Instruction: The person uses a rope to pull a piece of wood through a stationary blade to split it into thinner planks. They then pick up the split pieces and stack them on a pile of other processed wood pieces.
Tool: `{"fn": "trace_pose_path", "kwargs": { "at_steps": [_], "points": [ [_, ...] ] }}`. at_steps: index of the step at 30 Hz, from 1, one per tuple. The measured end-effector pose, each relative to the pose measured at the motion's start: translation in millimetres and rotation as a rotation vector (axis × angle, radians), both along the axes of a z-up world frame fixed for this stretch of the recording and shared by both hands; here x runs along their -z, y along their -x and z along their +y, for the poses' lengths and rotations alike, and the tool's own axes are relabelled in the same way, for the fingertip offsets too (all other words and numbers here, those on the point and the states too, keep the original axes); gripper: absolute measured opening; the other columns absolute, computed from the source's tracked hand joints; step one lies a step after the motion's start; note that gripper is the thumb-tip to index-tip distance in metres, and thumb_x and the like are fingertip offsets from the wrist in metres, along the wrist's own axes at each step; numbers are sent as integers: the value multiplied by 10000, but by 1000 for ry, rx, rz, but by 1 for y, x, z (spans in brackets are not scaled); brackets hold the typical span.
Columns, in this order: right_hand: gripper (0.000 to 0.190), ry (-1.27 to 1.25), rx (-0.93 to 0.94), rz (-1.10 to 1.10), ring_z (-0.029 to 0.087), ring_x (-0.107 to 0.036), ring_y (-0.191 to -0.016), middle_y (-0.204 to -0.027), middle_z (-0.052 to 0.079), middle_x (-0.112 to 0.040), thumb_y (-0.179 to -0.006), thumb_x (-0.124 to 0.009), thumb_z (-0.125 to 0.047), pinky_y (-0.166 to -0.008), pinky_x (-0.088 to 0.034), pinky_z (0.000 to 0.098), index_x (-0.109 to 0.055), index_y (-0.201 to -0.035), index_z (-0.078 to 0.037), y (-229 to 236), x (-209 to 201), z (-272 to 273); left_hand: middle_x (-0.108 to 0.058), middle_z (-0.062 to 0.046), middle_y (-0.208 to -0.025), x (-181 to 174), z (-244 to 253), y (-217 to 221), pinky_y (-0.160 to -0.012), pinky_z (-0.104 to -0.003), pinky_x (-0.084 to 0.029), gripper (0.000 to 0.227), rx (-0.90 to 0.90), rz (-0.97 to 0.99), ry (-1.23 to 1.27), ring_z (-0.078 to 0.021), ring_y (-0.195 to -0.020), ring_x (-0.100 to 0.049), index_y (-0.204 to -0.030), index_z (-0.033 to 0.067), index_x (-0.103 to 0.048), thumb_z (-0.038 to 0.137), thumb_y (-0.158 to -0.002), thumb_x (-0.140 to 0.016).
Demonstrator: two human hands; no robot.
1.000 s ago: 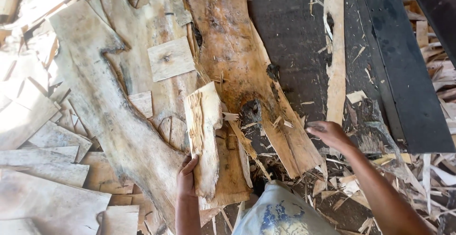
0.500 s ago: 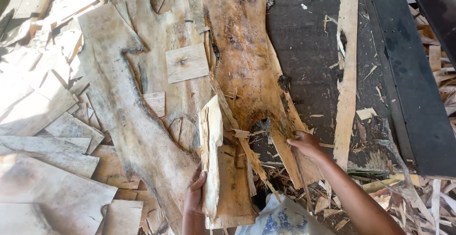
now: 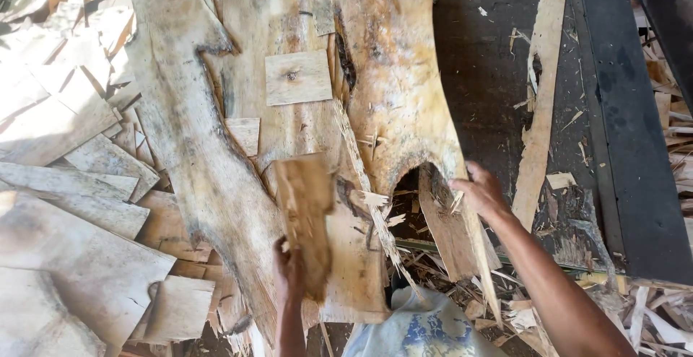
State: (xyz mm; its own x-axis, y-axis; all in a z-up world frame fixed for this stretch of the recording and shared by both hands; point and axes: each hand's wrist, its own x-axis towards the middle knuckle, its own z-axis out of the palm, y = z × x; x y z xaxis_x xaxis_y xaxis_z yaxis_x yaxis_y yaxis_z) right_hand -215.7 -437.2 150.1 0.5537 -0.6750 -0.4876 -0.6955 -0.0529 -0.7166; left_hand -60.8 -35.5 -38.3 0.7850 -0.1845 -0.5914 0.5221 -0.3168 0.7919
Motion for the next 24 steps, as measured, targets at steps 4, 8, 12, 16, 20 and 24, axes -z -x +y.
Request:
{"fn": "trace_pose_path", "kwargs": {
  "at_steps": [4, 8, 12, 16, 20, 24],
  "points": [
    [692, 193, -26, 82, 346, -627, -1286, -1495, 226, -548, -910, -660, -244, -1081, -519, 459, -435, -1524, -16, 13, -20, 2, -660, -472, -987, -24, 6, -10, -540, -503, -472, 539, 61, -256, -262, -440, -656, -569, -1644, 85, -346, 129, -1128, -496],
    [607, 425, -167, -41, 357, -618, -1174, -1392, 285, -557, -949, -674, -253, -958, -528, 477, -485, -1444, 45, 29, -78, 35, -472, -303, -1496, -80, -26, 12, -1059, -617, -457, 669, 182, -826, -479, -470, -1377, -456, -1500, -24, -393, 226, -940, -660],
    [347, 359, 35, -66, 257, -759, -820, -1096, 183, -769, -932, -658, -205, -637, -632, 417, -681, -1245, -56, 49, -116, 58, -344, -179, -1632, -87, -86, 52, -1150, -583, -398, 724, 423, -288, 33, -387, -1497, -354, -1556, 127, -403, 404, -923, -620],
    [204, 411, 142, -453, 179, -715, -840, -1044, 147, -751, -974, -684, -97, -694, -605, 321, -706, -1168, -41, 96, -116, 27, -290, -164, -1678, -79, -128, 74, -1180, -588, -322, 870, 503, -216, 158, -382, -1501, -313, -1637, 152, -241, 611, -945, -499],
    [214, 461, 180, -604, 150, -720, -962, -1128, 122, -740, -1031, -675, -48, -853, -609, 300, -698, -1244, -40, 146, -87, -39, -268, -230, -1652, -66, -179, 69, -856, -512, -542, 1117, 498, -310, 57, -381, -1219, -569, -1654, 112, -17, 700, -877, -563],
    [322, 456, 303, -359, 175, -707, -1012, -1178, 133, -726, -1016, -726, -82, -905, -592, 314, -665, -1329, -32, 192, -33, -114, -423, -188, -1617, -27, -214, 68, -483, -349, -513, 1128, 644, -338, -238, -331, -695, -731, -1642, 64, 106, 617, -948, -591]
  ]
}}
